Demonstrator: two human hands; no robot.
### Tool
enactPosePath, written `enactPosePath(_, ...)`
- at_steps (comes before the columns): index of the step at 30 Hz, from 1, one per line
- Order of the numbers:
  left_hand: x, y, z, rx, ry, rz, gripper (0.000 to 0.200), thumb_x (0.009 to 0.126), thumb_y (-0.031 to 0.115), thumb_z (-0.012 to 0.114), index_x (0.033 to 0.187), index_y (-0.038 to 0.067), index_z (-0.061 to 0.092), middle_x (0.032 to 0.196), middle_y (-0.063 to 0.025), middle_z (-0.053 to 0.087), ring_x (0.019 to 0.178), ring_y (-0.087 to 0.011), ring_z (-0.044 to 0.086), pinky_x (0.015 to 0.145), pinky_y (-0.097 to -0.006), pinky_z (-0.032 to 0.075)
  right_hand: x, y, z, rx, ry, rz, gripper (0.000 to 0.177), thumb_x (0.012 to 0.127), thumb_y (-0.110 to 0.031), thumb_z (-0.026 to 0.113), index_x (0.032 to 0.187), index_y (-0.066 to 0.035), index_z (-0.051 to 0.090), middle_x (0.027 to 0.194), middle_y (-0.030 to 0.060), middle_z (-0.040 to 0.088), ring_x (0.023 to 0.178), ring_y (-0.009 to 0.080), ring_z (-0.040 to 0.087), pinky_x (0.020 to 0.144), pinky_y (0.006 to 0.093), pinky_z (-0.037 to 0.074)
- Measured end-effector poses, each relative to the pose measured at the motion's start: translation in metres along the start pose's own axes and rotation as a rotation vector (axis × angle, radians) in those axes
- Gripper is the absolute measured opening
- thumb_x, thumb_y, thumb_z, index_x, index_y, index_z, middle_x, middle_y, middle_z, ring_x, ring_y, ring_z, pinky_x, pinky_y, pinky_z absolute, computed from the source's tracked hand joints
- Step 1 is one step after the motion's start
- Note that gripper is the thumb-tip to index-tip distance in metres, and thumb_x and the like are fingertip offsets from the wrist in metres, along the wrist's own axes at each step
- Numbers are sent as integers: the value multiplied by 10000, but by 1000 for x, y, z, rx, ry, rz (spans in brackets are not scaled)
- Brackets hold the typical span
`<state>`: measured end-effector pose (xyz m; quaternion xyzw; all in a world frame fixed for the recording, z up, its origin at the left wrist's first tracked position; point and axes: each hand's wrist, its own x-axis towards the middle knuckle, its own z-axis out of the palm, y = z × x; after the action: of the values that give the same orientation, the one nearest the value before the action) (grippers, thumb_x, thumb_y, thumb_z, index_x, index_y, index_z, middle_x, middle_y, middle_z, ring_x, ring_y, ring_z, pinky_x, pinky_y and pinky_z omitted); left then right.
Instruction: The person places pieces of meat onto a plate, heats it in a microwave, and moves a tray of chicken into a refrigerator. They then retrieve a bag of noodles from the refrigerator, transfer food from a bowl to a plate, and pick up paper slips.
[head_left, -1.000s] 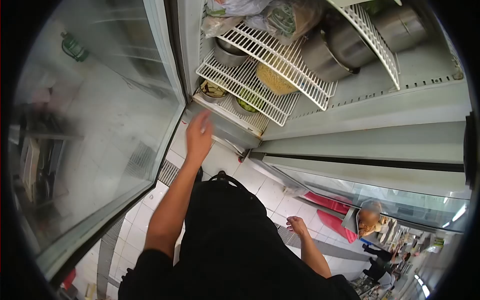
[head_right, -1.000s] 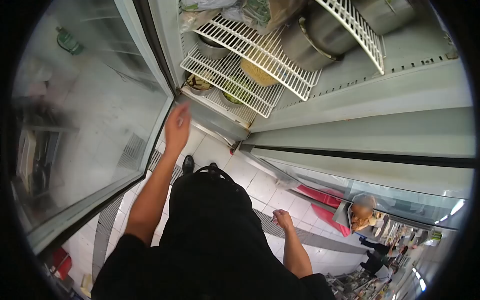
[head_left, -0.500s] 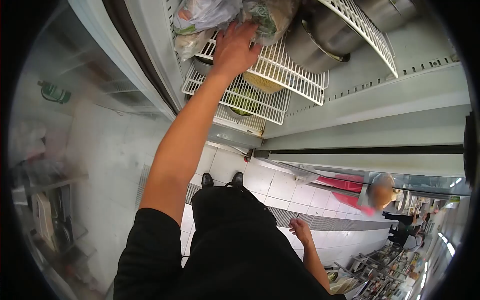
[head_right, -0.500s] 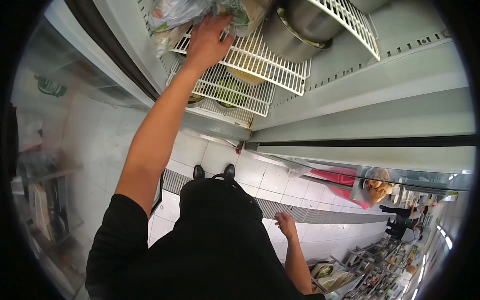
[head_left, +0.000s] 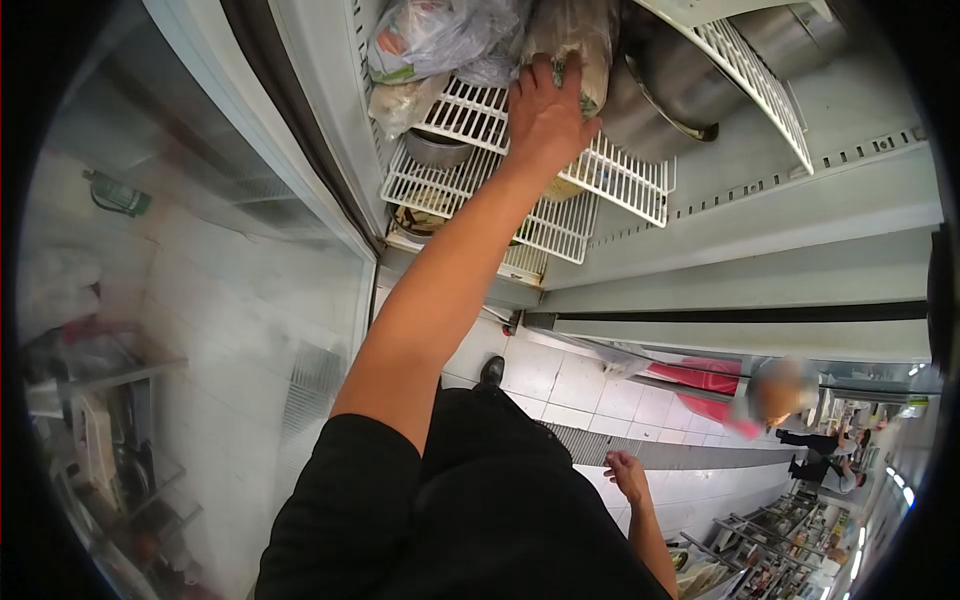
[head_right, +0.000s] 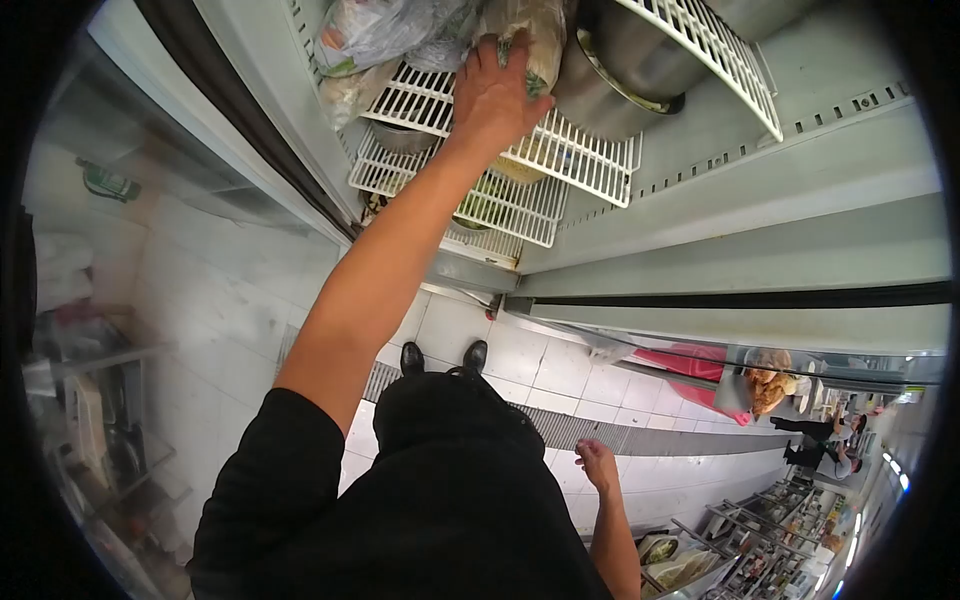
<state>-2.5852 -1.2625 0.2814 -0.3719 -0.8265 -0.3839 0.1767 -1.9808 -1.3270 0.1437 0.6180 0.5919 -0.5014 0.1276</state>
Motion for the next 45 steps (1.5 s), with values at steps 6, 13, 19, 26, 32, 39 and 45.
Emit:
enactPosePath(6,33,-15,-99,323,335,120,660,692,323,730,1276,100,517,1194,-199,518,1115,-382,498,945,-488,397,12,-19,6,-55,-72,-98,402,914,-391,558,1055,-18,607,872,47,636,739,150,612,650,282,480)
enactPosePath(13,141,-76,-117,271,-308,-401,504,757,266,639,1217,67,580,1290,-190,530,1204,-306,493,1017,-417,380,22,-19,3,-13,-81,-165,346,924,-325,551,1046,-5,605,854,32,628,705,129,598,623,250,466)
enactPosePath(19,104,-63,-142,189,-23,-342,368,791,182,562,1133,65,631,1214,-177,589,1156,-339,527,1021,-377,367,21,-28,4,12,-43,-203,313,923,-266,545,1061,8,609,855,35,644,701,115,595,632,242,462)
enactPosePath(26,-34,-84,-152,-1599,14,-745,457,837,164,611,1203,-88,505,1119,-199,613,916,-300,654,822,-417,545,13,-148,19,-96,48,-516,327,891,-237,601,1094,17,626,920,134,684,842,173,644,772,290,497)
enactPosePath(32,-118,-58,-132,-1992,89,-758,383,929,199,448,1210,-51,520,1096,-192,625,963,-280,637,803,-414,540,-8,-399,64,335,-263,-950,638,913,-265,593,1426,-26,298,1354,195,467,1232,231,471,1011,327,379)
enactPosePath(39,-137,-54,-122,-1854,125,-741,595,961,475,427,1333,11,408,1246,-137,552,1078,-236,588,881,-383,510,-30,-537,163,-46,-140,-1109,1101,654,-466,758,1461,-3,169,1373,264,410,1252,346,448,1016,354,389)
enactPosePath(45,-138,-43,-110,-1805,10,-706,613,953,486,439,1353,23,396,1280,-150,531,1131,-257,558,959,-402,471,-42,-543,137,-42,-140,-1049,1002,622,-329,723,1419,53,251,1330,251,472,1127,355,553,969,351,434)
